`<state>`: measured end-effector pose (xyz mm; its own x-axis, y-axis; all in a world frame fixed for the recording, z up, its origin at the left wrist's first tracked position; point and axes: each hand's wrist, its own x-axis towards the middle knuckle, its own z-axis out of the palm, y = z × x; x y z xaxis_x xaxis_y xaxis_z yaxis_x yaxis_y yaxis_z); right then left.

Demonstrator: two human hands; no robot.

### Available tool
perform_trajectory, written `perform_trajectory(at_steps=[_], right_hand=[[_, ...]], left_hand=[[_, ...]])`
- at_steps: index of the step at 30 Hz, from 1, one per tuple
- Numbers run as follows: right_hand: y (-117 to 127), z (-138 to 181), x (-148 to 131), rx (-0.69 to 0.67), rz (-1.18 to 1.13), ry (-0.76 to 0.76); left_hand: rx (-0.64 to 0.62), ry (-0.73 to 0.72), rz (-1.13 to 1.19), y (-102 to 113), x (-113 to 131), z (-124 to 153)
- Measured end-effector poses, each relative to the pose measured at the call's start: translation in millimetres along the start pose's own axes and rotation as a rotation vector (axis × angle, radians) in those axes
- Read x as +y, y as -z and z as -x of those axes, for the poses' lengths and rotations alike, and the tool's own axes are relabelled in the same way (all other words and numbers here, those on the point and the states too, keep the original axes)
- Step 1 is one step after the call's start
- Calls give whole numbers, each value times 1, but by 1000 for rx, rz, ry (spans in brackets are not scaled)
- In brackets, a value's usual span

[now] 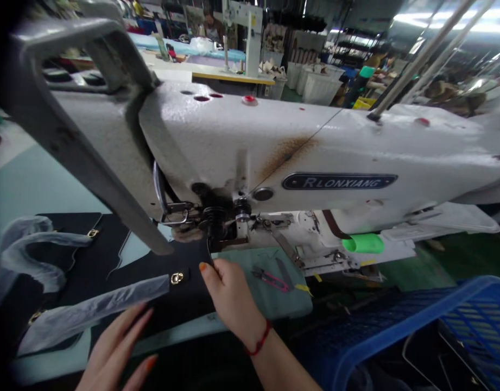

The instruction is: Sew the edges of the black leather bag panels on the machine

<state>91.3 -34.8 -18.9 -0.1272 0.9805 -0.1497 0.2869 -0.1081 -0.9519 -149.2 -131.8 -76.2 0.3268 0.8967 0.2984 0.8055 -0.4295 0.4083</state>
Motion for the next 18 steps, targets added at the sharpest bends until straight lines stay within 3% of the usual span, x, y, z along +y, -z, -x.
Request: perform_trajectory(at_steps=[2,5,9,15,18], right_hand=[[-2,1,4,29,23,19],[-3,2,10,38,41,43],[-4,2,15,43,18,55],[-18,3,13,88,-122,9],[-25,4,15,123,-183,-23]], left_hand=[[40,98,-15,-20,-10,-12],[71,26,34,-28,-16,-54],[91,-106,81,-13,-18,-92],[4,-370,-28,24,-32,-115],[-1,-483,-126,32,-40,-125]])
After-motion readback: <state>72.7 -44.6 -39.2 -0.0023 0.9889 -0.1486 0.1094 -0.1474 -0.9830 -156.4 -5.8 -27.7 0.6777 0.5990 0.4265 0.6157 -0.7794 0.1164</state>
